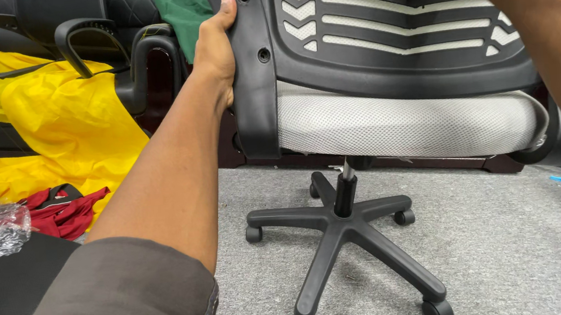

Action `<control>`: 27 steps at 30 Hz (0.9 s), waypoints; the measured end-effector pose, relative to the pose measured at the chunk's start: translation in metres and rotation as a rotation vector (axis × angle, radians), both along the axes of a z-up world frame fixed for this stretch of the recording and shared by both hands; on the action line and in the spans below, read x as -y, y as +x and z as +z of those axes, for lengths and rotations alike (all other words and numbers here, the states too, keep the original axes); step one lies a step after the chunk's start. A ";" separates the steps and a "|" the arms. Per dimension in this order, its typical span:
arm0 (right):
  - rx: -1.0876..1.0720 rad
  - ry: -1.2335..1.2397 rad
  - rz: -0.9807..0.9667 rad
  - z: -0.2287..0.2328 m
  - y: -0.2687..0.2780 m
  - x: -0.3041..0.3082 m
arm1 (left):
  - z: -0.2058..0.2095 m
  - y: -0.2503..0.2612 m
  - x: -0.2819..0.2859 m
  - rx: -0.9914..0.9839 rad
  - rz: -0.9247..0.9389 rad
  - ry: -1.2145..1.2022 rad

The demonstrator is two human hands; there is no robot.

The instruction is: The person attaches a footrest to the underside of an office chair seat using a screwdriver and screws, then flips the chair upright and secures the armrests to the seat.

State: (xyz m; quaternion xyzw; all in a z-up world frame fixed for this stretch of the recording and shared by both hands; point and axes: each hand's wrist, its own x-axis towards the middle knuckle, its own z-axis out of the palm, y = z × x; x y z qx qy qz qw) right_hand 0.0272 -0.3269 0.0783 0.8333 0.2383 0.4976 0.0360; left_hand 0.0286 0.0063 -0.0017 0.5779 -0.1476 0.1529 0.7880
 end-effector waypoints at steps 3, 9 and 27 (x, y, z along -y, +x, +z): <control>-0.034 0.107 0.082 -0.011 -0.018 -0.004 | 0.002 -0.001 -0.002 -0.030 0.096 0.068; -0.187 0.074 0.126 0.003 -0.009 -0.015 | 0.000 0.002 -0.003 0.022 0.075 0.075; -0.104 0.153 0.281 -0.066 -0.060 -0.064 | -0.003 -0.016 -0.004 0.003 0.063 0.014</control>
